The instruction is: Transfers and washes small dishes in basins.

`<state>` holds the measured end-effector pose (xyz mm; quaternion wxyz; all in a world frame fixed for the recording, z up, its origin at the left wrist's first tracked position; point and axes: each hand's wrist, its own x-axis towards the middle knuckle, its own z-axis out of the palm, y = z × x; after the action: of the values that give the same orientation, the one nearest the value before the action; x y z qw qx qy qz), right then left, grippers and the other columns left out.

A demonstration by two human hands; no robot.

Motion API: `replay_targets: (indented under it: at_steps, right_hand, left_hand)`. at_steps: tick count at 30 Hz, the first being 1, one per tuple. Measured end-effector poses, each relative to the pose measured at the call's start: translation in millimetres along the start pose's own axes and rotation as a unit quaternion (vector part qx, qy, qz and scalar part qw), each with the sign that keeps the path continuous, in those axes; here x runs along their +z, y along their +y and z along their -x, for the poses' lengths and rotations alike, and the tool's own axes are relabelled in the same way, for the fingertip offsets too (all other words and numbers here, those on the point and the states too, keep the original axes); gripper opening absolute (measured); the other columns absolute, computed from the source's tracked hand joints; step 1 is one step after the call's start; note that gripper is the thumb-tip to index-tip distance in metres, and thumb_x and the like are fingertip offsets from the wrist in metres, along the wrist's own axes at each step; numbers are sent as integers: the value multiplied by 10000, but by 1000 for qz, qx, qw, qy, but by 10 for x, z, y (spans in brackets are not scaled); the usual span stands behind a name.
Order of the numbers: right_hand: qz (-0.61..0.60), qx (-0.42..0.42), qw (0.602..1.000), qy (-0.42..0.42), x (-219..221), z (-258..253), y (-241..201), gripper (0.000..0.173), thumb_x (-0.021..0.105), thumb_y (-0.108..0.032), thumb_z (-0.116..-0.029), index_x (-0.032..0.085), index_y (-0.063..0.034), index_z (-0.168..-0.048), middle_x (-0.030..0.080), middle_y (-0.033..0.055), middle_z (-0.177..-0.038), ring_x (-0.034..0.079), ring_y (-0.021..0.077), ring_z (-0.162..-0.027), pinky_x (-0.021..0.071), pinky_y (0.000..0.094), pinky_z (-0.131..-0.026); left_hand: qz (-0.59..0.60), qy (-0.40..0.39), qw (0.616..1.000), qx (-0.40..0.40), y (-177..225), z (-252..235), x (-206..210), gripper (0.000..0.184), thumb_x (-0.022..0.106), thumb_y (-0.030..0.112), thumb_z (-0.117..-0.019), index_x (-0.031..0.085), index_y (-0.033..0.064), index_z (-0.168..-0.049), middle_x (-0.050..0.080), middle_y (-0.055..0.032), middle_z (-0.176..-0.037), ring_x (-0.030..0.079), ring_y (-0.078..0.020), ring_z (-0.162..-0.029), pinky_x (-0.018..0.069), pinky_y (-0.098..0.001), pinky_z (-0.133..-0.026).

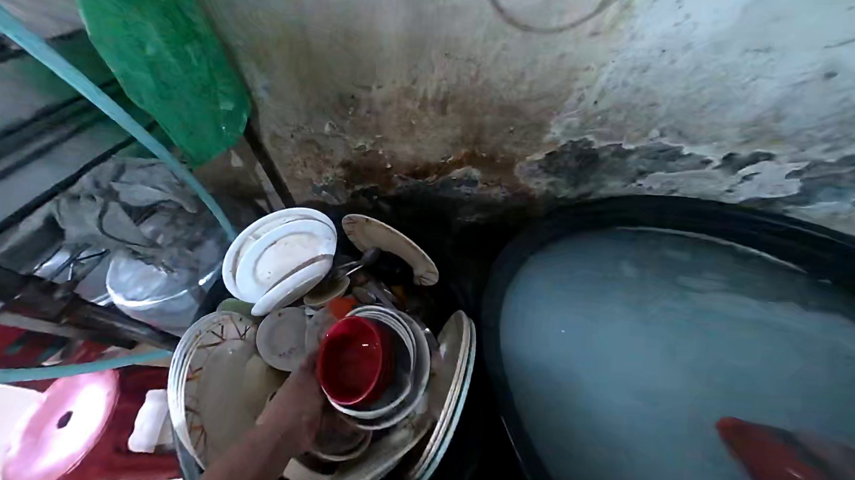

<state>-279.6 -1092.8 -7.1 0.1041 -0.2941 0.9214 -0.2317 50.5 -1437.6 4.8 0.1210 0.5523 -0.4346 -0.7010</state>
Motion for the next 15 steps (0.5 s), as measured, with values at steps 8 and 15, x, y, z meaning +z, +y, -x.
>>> replay_targets:
  at_steps: [8,15]
  right_hand:
    - [-55,30,996,-66,243,-179,237,506,500,-26,-978,466,89,-1470,450,356,-1486,440,452,-1412,353,491,-1188]
    - [86,-164,972,148,-41,26,-118,497,552,91,-892,582,59,-1388,481,402,-1423,448,620,-1317,349,673,-1118]
  left_hand:
    - [76,5,997,1,333,47,-37,387,229,278,-1144,456,65,-1374,698,-176,-1001,720,-292,-774,605,-420,-595]
    - [107,36,993,17,181,121,-154,438,202,326,-1142,520,45,-1249,694,-164,-938,713,-280,-749,603,-415,-588]
